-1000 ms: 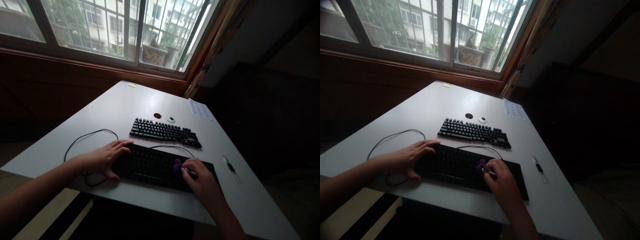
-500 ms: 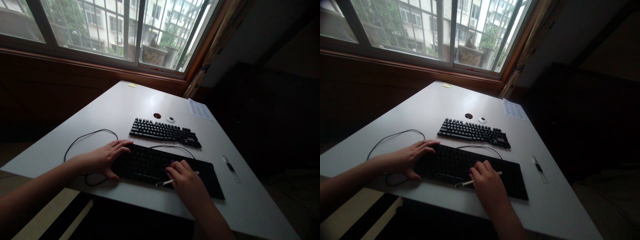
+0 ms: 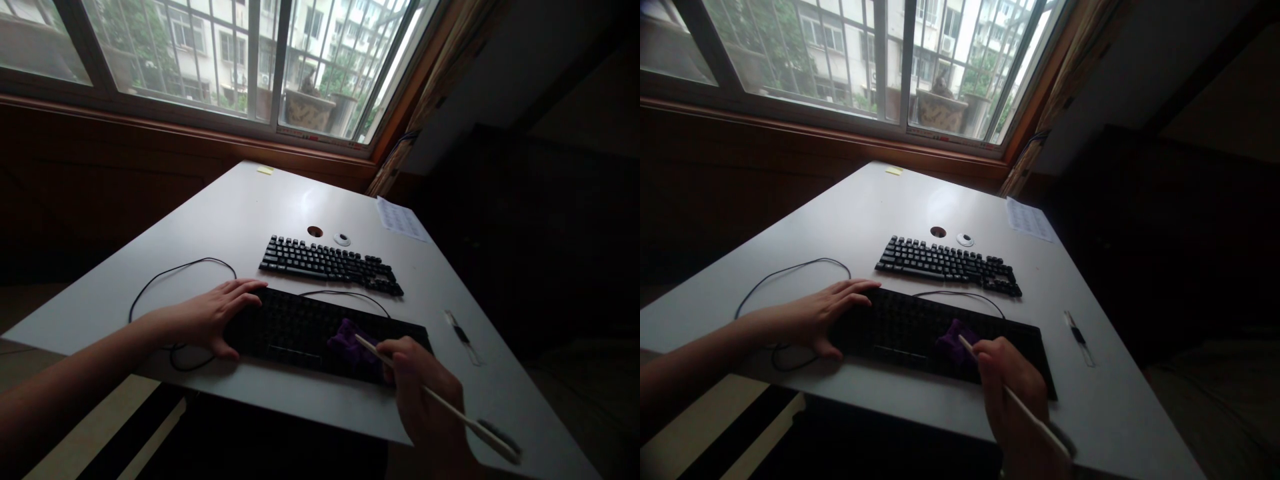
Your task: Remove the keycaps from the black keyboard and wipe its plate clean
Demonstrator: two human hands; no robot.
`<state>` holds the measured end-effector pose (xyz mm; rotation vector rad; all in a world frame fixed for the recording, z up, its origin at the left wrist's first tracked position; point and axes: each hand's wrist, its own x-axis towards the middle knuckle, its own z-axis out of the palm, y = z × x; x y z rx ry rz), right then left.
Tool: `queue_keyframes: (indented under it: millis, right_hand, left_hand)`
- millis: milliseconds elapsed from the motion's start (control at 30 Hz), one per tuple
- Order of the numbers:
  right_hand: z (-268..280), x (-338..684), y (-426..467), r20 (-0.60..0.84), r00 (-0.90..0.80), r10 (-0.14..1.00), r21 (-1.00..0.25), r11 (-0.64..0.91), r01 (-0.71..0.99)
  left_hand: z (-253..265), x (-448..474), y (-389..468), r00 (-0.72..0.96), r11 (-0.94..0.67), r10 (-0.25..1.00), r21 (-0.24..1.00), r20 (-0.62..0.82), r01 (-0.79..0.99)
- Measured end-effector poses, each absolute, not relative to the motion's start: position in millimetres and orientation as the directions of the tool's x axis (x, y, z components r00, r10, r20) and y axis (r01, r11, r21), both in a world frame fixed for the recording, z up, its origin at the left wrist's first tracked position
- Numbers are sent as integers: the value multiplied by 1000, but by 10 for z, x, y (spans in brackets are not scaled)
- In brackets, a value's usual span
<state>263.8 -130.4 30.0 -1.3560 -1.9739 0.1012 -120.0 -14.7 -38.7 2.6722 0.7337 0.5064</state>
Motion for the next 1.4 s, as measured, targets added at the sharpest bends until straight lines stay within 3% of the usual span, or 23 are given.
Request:
queue_keyframes:
  millis: [133, 367, 600, 900, 1400]
  right_hand:
    - [140, 2567, -1238, 450, -239, 860, -503, 465, 728]
    - [-82, 2600, -1259, 467, -313, 827, -469, 531, 705]
    - [-233, 2577, -1304, 588, -404, 701, -312, 657, 687]
    - [-263, 2574, -1458, 714, -200, 671, -319, 567, 760]
    - [-148, 2397, -1346, 594, -332, 733, -295, 583, 757]
  left_hand:
    - [-379, -1196, -143, 806, -815, 538, 395, 247, 424]
    - [-354, -1189, -152, 799, -802, 552, 412, 238, 432]
    - [-355, -1185, -148, 802, -808, 548, 401, 239, 432]
    - [-379, -1190, -142, 804, -811, 547, 385, 232, 441]
    - [-374, -1193, -142, 805, -815, 543, 380, 239, 437]
